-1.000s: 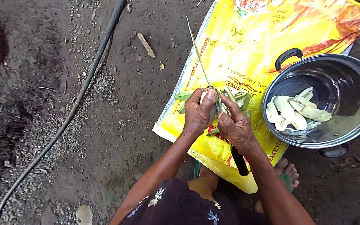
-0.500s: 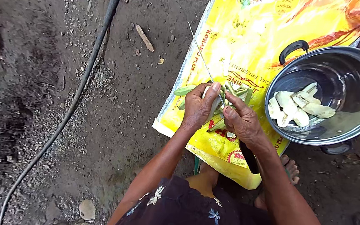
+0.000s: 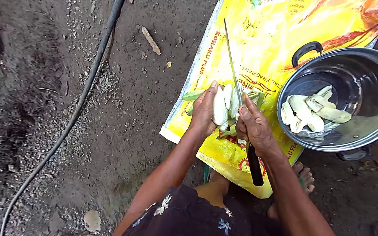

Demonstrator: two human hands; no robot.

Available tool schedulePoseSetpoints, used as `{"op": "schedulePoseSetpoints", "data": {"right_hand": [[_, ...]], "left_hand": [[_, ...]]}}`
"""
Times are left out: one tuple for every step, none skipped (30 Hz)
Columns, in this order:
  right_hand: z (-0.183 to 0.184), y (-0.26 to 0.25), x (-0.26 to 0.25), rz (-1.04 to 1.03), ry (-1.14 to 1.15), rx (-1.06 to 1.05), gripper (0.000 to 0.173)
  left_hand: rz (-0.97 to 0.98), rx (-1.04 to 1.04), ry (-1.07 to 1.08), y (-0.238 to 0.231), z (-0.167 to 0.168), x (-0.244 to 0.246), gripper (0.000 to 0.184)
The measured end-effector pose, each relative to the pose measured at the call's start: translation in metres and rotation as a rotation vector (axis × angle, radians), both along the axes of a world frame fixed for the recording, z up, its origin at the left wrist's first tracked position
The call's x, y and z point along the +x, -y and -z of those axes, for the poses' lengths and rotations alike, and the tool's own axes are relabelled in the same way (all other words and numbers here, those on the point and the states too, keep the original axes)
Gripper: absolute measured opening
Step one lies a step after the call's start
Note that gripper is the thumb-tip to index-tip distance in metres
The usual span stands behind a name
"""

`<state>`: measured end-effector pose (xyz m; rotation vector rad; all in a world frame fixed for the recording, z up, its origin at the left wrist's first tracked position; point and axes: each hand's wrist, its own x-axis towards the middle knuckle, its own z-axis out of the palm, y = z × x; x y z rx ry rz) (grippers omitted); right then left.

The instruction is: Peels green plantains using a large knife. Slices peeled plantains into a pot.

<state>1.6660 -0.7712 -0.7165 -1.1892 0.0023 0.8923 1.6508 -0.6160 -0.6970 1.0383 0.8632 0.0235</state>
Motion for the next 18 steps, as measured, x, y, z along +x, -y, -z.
{"op": "schedulePoseSetpoints", "data": {"right_hand": [[-0.001,0.0,-0.002,-0.019,0.05,-0.032,0.064],[-0.003,-0.001,-0.004,-0.043,0.109,-0.075,0.061],[-0.007,-0.003,-0.007,-0.07,0.173,-0.126,0.059],[-0.01,-0.005,-0.01,-0.093,0.237,-0.189,0.058],[-0.012,-0.008,-0.013,-0.114,0.292,-0.252,0.059],[-0.013,-0.01,-0.015,-0.129,0.327,-0.293,0.061],[-0.011,-0.011,-0.017,-0.14,0.346,-0.314,0.064],[-0.009,-0.012,-0.018,-0.141,0.358,-0.321,0.067],[-0.007,-0.014,-0.02,-0.132,0.362,-0.32,0.068],[-0.005,-0.014,-0.02,-0.126,0.359,-0.315,0.067],[-0.004,-0.015,-0.02,-0.127,0.347,-0.301,0.067],[-0.004,-0.014,-0.02,-0.134,0.335,-0.284,0.067],[-0.004,-0.014,-0.02,-0.138,0.322,-0.261,0.069],[-0.004,-0.013,-0.019,-0.141,0.309,-0.24,0.07],[-0.004,-0.013,-0.018,-0.142,0.295,-0.222,0.07],[-0.004,-0.013,-0.018,-0.139,0.282,-0.207,0.07],[-0.004,-0.014,-0.018,-0.13,0.269,-0.19,0.069],[-0.003,-0.014,-0.019,-0.115,0.267,-0.177,0.068]], "left_hand": [[-0.063,-0.064,-0.008,-0.002,0.001,0.002,0.04],[-0.129,-0.111,-0.01,-0.004,0.002,0.005,0.041],[-0.19,-0.135,-0.007,-0.005,0.001,0.007,0.041],[-0.241,-0.145,0.001,-0.005,0.0,0.009,0.039],[-0.272,-0.156,0.019,-0.005,-0.002,0.01,0.038],[-0.294,-0.15,0.037,-0.005,-0.004,0.01,0.038],[-0.31,-0.143,0.057,-0.004,-0.006,0.01,0.038],[-0.32,-0.138,0.071,-0.004,-0.007,0.01,0.039],[-0.325,-0.139,0.08,-0.004,-0.008,0.009,0.04],[-0.329,-0.131,0.085,-0.004,-0.008,0.009,0.041],[-0.329,-0.12,0.089,-0.004,-0.008,0.009,0.041],[-0.325,-0.107,0.088,-0.004,-0.008,0.009,0.042],[-0.319,-0.094,0.084,-0.004,-0.009,0.008,0.044],[-0.313,-0.085,0.084,-0.003,-0.009,0.008,0.044],[-0.308,-0.079,0.093,-0.003,-0.009,0.008,0.043],[-0.306,-0.068,0.099,-0.003,-0.008,0.008,0.042],[-0.302,-0.06,0.104,-0.003,-0.008,0.008,0.041],[-0.294,-0.049,0.107,-0.003,-0.007,0.008,0.042]]}}
